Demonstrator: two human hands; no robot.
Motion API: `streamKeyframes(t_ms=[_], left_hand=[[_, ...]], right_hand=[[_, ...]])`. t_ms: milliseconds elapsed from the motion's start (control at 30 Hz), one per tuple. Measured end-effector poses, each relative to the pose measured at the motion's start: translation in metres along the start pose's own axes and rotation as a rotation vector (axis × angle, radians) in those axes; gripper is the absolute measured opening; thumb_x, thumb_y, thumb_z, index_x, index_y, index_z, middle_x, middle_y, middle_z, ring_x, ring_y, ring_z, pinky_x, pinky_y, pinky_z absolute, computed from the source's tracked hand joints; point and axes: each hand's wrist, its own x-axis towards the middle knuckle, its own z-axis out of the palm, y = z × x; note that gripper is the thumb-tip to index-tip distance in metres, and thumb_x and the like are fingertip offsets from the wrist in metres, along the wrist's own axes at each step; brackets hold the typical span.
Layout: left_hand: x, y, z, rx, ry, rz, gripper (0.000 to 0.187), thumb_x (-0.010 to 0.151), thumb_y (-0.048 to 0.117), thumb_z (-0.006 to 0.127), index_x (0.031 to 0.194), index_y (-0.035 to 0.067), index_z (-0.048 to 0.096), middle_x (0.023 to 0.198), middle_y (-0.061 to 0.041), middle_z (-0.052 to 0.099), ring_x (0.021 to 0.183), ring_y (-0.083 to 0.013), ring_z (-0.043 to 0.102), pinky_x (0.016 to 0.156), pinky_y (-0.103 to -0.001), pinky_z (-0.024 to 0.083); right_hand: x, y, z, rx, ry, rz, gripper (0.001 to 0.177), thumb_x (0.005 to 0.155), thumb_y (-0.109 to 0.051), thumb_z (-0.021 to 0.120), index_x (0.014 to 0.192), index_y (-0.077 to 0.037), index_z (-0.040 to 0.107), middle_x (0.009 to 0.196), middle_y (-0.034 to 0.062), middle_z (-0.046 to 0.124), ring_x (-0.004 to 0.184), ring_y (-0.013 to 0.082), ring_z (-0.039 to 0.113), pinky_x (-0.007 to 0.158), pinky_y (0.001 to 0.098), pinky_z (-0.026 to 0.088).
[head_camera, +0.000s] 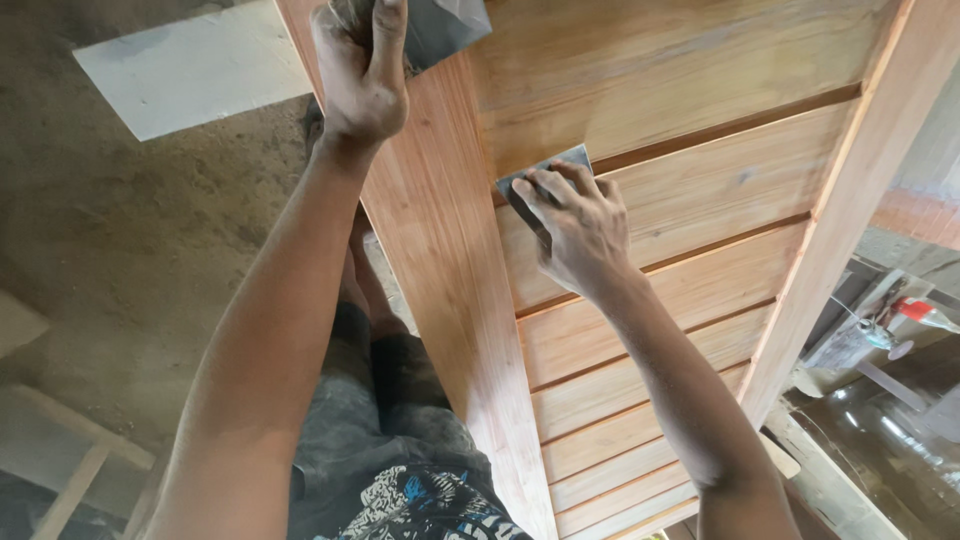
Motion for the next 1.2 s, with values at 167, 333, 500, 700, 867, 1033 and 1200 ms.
streamKeyframes(t_ms=[167, 333, 500, 700, 867, 1033, 1200], left_hand=[[-0.003, 0.016, 0.002, 0.055, -0.003, -0.037, 0.048, 0.120, 0.031, 0.048, 0.079, 0.005, 0.045, 0.065, 0.003, 0.035, 0.055, -0.0082, 0.028, 0.055, -0.031, 0.022], [0.005, 0.014, 0.003, -0.005, -0.010, -0.063, 0.046, 0.117, 0.034, 0.049, 0.080, 0.006, 0.048, 0.065, 0.005, 0.040, 0.057, -0.0085, 0.034, 0.056, -0.031, 0.025], [0.001, 0.000, -0.002, 0.030, -0.003, -0.010, 0.048, 0.120, 0.034, 0.050, 0.082, 0.005, 0.053, 0.067, 0.002, 0.042, 0.056, -0.0097, 0.036, 0.053, -0.030, 0.024], [0.001, -0.017, -0.002, 0.040, 0.012, 0.036, 0.043, 0.113, 0.038, 0.050, 0.087, 0.004, 0.052, 0.070, 0.002, 0.046, 0.056, -0.0087, 0.040, 0.048, -0.030, 0.030], [-0.004, -0.022, -0.010, 0.026, -0.003, 0.025, 0.049, 0.119, 0.033, 0.052, 0.082, 0.003, 0.041, 0.070, 0.000, 0.036, 0.062, -0.0118, 0.030, 0.059, -0.032, 0.025], [0.013, -0.020, -0.006, 0.075, 0.055, 0.092, 0.047, 0.119, 0.032, 0.052, 0.084, 0.004, 0.041, 0.071, 0.000, 0.036, 0.063, -0.0117, 0.030, 0.061, -0.032, 0.025], [0.002, 0.003, 0.009, 0.053, 0.096, 0.000, 0.044, 0.118, 0.031, 0.052, 0.085, 0.004, 0.043, 0.070, 0.002, 0.038, 0.063, -0.0107, 0.032, 0.061, -0.032, 0.025]], right_hand=[[0.004, 0.006, -0.023, -0.024, -0.158, -0.052, 0.047, 0.072, -0.009, 0.075, 0.118, -0.017, 0.075, 0.124, 0.0040, 0.069, 0.119, 0.0248, 0.058, 0.089, 0.0475, 0.048], [-0.016, 0.026, -0.055, 0.270, 0.011, 0.125, 0.042, 0.085, 0.003, 0.065, 0.122, -0.013, 0.075, 0.122, 0.0045, 0.072, 0.113, 0.0255, 0.065, 0.094, 0.0386, 0.054], [-0.088, 0.037, -0.043, 0.825, 0.151, 0.511, 0.038, 0.093, 0.004, 0.060, 0.127, -0.010, 0.072, 0.122, 0.0109, 0.071, 0.101, 0.0235, 0.068, 0.083, 0.0315, 0.055], [-0.094, 0.029, -0.015, 0.392, 0.298, 0.340, 0.038, 0.092, 0.002, 0.070, 0.127, -0.011, 0.072, 0.127, 0.0082, 0.071, 0.112, 0.0260, 0.066, 0.092, 0.0373, 0.056], [-0.026, 0.061, 0.007, 0.022, 0.392, 0.161, 0.038, 0.089, -0.006, 0.079, 0.126, -0.014, 0.072, 0.128, 0.0060, 0.070, 0.122, 0.0280, 0.059, 0.091, 0.0445, 0.054], [-0.005, 0.060, 0.026, -0.001, 0.473, 0.206, 0.047, 0.084, -0.004, 0.075, 0.130, -0.011, 0.069, 0.133, 0.0074, 0.066, 0.127, 0.0314, 0.056, 0.095, 0.0483, 0.051], [-0.040, 0.031, 0.007, 0.075, 0.270, 0.281, 0.052, 0.080, -0.003, 0.071, 0.130, -0.013, 0.069, 0.131, 0.0079, 0.067, 0.123, 0.0312, 0.059, 0.090, 0.0482, 0.052]])
